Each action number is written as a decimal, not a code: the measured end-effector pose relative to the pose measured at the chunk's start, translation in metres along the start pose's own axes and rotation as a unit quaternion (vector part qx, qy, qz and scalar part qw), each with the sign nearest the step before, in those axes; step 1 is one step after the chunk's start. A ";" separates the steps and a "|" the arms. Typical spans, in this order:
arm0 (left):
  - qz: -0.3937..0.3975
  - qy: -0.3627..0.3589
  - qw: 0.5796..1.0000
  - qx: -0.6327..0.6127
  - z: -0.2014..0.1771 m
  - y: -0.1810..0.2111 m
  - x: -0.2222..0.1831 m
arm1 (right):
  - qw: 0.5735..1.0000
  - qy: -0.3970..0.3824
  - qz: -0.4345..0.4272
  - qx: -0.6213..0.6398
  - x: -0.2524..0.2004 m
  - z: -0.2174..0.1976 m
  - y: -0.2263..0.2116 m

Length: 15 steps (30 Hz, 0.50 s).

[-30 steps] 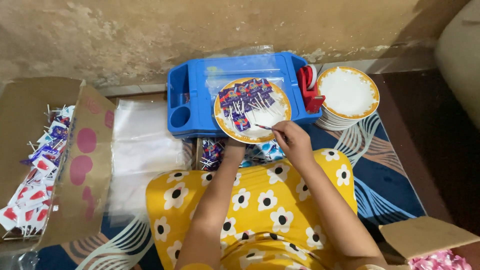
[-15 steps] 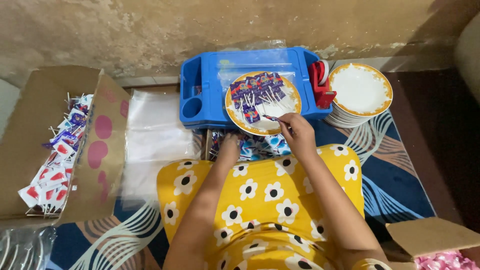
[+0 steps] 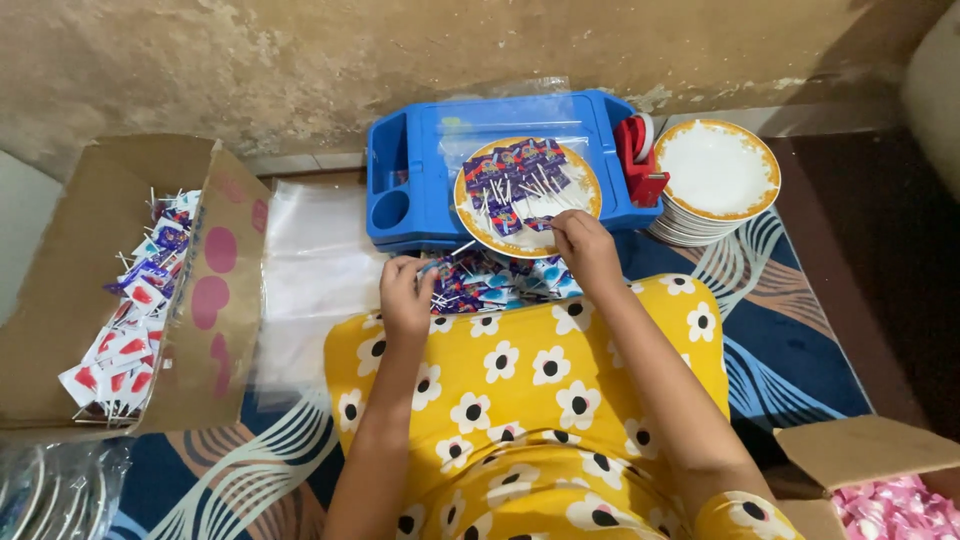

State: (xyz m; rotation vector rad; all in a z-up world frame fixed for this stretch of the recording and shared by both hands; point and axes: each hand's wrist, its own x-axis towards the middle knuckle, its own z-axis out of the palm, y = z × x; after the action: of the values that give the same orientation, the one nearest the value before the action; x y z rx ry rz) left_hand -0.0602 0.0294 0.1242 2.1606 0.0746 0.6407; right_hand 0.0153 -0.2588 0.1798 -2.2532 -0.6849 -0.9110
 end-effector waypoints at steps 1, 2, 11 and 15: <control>0.001 0.000 1.000 0.000 -0.005 0.011 0.000 | 1.000 0.001 0.000 0.000 0.001 0.001 0.001; 0.002 0.018 1.000 -0.020 -0.009 0.021 0.000 | 1.000 -0.016 0.002 0.002 0.003 0.001 0.002; 0.075 0.010 0.997 -0.031 0.007 0.057 0.018 | 0.982 -0.155 0.017 -0.108 0.011 0.023 0.023; 0.117 -0.025 0.992 -0.035 0.002 0.108 0.026 | 0.980 -0.147 -0.021 -0.131 0.016 0.026 0.030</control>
State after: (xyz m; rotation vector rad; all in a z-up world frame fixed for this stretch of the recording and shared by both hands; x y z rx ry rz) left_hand -0.0545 -0.0334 0.2159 2.1334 -0.2270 0.7104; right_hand 0.0561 -0.2576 0.1658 -2.6523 -0.7829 -0.7274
